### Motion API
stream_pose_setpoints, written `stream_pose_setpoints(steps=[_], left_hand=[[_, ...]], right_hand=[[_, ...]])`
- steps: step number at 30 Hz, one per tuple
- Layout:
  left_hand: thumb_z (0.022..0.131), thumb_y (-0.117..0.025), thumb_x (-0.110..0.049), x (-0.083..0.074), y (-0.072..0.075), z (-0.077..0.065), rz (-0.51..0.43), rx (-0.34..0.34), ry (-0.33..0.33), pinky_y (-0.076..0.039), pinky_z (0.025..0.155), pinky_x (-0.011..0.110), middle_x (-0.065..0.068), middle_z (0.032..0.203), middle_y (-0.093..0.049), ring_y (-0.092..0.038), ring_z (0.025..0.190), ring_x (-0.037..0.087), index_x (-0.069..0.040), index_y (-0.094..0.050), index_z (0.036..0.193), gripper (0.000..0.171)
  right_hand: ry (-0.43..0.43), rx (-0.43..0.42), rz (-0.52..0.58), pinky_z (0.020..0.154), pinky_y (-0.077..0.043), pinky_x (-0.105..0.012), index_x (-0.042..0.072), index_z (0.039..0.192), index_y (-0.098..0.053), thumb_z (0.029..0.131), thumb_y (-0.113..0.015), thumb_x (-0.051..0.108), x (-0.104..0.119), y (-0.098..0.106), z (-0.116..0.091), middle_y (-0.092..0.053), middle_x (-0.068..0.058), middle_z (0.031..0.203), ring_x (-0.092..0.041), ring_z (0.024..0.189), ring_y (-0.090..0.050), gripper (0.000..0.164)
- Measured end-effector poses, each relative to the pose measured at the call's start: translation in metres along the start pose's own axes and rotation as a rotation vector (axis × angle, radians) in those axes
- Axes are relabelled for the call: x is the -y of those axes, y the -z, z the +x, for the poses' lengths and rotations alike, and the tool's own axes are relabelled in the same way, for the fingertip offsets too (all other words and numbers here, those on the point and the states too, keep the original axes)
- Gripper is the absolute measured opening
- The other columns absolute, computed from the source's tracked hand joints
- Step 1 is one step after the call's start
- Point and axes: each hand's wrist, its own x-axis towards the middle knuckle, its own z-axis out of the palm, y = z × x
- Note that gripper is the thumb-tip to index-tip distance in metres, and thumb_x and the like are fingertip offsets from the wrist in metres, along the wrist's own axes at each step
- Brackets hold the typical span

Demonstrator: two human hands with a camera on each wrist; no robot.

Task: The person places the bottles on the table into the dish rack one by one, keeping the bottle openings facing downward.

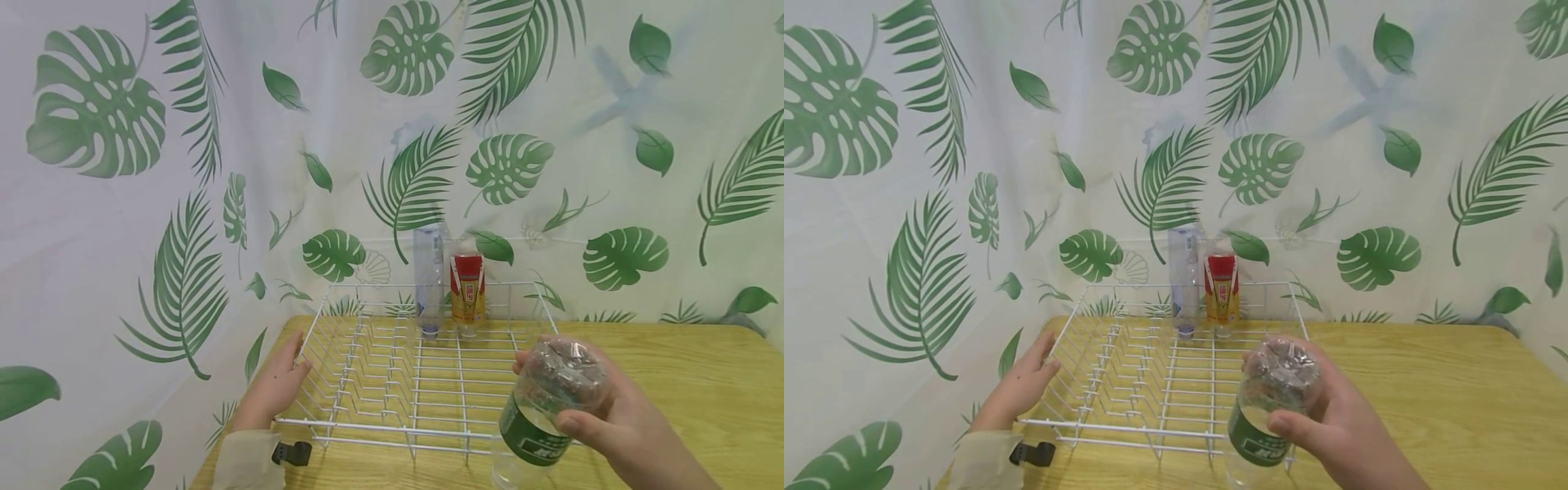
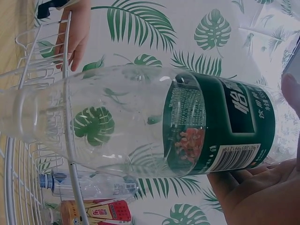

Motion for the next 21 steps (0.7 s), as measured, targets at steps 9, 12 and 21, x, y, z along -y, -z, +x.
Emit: stream_pose_setpoints(steps=[9, 12, 21], left_hand=[[0.107, -0.04, -0.018, 0.002, -0.003, -0.002, -0.005, 0.028, -0.009, -0.033, 0.112, 0.06, 0.017, 0.15, -0.049, -0.045, 0.138, 0.038, -0.007, -0.022, 0.162, 0.058], [0.107, -0.038, -0.014, 0.002, -0.003, -0.001, -0.004, 0.022, -0.019, -0.036, 0.11, 0.058, 0.014, 0.145, -0.054, -0.048, 0.135, 0.036, -0.006, -0.024, 0.161, 0.057], [0.106, -0.035, -0.009, 0.003, -0.005, -0.001, -0.032, 0.034, -0.031, -0.039, 0.108, 0.058, 0.014, 0.144, -0.054, -0.053, 0.13, 0.034, -0.004, -0.024, 0.161, 0.056]], right_hand=[[0.038, 0.025, -0.008, 0.095, -0.055, -0.041, -0.001, 0.149, -0.033, 0.103, -0.057, 0.004, 0.007, -0.003, 0.0, -0.052, -0.023, 0.145, -0.03, 0.128, -0.057, 0.052], [0.025, 0.017, -0.015, 0.094, -0.055, -0.04, 0.001, 0.15, -0.034, 0.103, -0.057, 0.007, 0.008, -0.002, -0.002, -0.051, -0.022, 0.146, -0.03, 0.128, -0.057, 0.052], [-0.006, -0.003, 0.043, 0.091, -0.056, -0.041, 0.012, 0.157, -0.027, 0.106, -0.054, 0.012, 0.003, 0.011, -0.008, -0.05, -0.012, 0.15, -0.025, 0.13, -0.056, 0.058]])
